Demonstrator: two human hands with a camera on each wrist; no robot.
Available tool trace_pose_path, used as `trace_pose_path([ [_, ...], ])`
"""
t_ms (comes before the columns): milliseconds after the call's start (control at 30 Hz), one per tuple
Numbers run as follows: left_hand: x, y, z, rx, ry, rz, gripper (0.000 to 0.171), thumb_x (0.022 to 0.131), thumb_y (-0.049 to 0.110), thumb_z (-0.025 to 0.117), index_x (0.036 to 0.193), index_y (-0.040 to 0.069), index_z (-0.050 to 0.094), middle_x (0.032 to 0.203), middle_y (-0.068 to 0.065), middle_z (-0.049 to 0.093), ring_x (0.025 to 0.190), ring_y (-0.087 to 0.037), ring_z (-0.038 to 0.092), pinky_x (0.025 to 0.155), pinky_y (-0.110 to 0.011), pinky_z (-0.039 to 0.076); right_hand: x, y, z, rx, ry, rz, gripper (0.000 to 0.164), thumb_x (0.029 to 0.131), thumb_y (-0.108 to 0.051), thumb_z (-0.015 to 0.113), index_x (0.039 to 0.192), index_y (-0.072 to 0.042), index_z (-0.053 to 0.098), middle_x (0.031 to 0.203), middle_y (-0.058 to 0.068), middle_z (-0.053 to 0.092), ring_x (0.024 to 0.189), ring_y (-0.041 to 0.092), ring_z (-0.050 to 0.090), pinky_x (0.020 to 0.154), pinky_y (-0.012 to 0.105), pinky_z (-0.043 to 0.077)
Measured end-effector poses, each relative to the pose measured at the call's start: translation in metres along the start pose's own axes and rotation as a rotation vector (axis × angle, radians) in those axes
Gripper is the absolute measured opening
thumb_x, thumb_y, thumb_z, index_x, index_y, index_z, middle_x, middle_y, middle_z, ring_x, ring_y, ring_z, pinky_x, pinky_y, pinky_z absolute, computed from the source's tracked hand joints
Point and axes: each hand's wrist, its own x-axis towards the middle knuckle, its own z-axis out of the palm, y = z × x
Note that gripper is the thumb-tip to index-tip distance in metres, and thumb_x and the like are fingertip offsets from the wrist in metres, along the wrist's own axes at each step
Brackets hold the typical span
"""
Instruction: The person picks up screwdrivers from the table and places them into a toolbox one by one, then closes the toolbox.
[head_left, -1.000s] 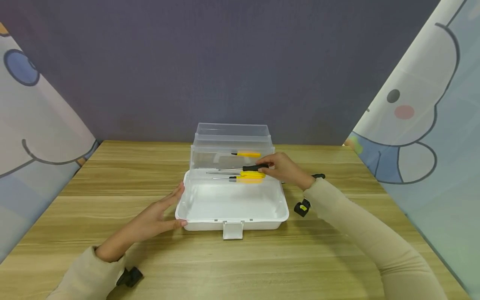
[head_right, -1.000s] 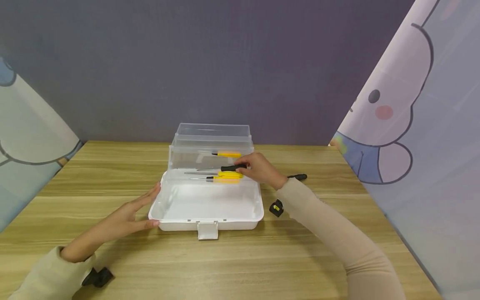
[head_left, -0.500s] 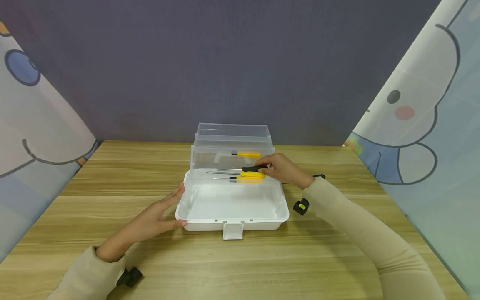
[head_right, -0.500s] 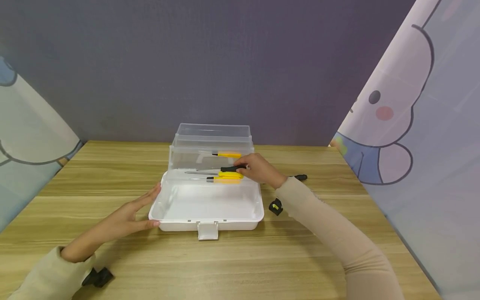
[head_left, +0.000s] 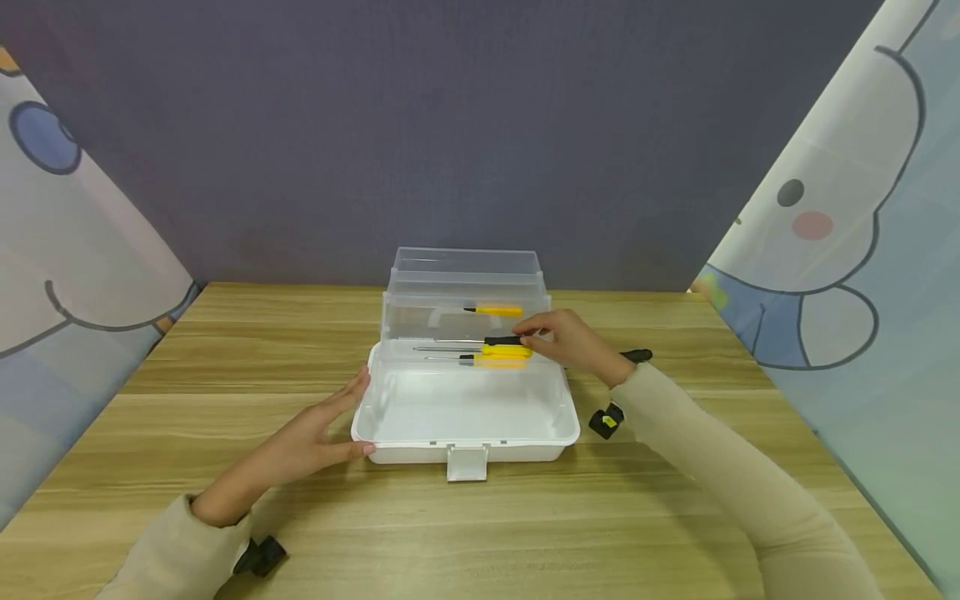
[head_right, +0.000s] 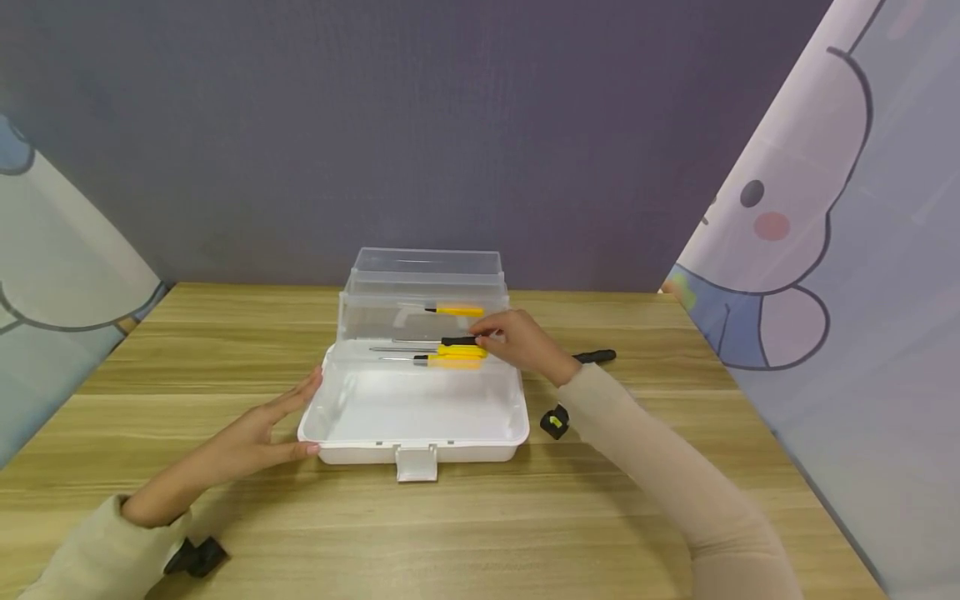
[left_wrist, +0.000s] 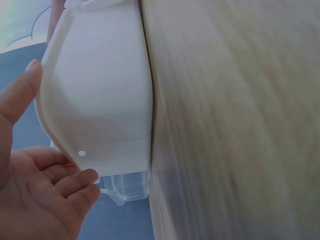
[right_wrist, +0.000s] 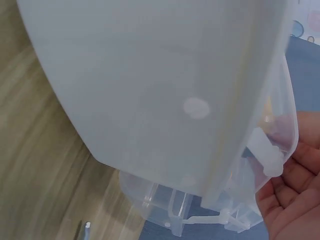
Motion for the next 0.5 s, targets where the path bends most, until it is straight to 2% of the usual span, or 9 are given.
trace_pose_path([
  [133, 0.0, 0.001, 0.0, 0.004, 0.003, 0.001, 0.089, 0.084, 0.03, 0.071, 0.148, -0.001, 0.018, 0.154, -0.023, 0.009, 0.138, -0.046, 0.011, 0.098, -0.001, 0.008, -0.008, 0.003, 0.0, 0.065, 0.062, 0.011, 0.025, 0.093, -0.007, 0.059, 0.116, -0.003, 0.067, 0.114, 0.011, 0.067, 0.097, 0.024, 0.061, 0.087, 0.045, 0.048],
  [300, 0.0, 0.001, 0.0, 0.02, 0.007, -0.004, 0.09, 0.084, 0.031, 0.072, 0.149, 0.0, 0.018, 0.154, -0.022, 0.01, 0.138, -0.046, 0.013, 0.098, -0.001, 0.009, -0.018, 0.005, -0.003, 0.15, 0.12, 0.04, 0.025, 0.093, -0.006, 0.058, 0.116, -0.005, 0.067, 0.113, 0.01, 0.067, 0.098, 0.023, 0.062, 0.086, 0.041, 0.049],
  [500, 0.0, 0.001, 0.0, 0.021, 0.008, -0.008, 0.09, 0.084, 0.031, 0.072, 0.149, 0.0, 0.017, 0.154, -0.023, 0.011, 0.138, -0.046, 0.013, 0.098, -0.001, 0.009, -0.029, 0.014, -0.007, 0.201, 0.182, 0.051, 0.024, 0.093, -0.007, 0.058, 0.115, -0.003, 0.066, 0.115, 0.012, 0.066, 0.099, 0.023, 0.061, 0.085, 0.04, 0.05],
])
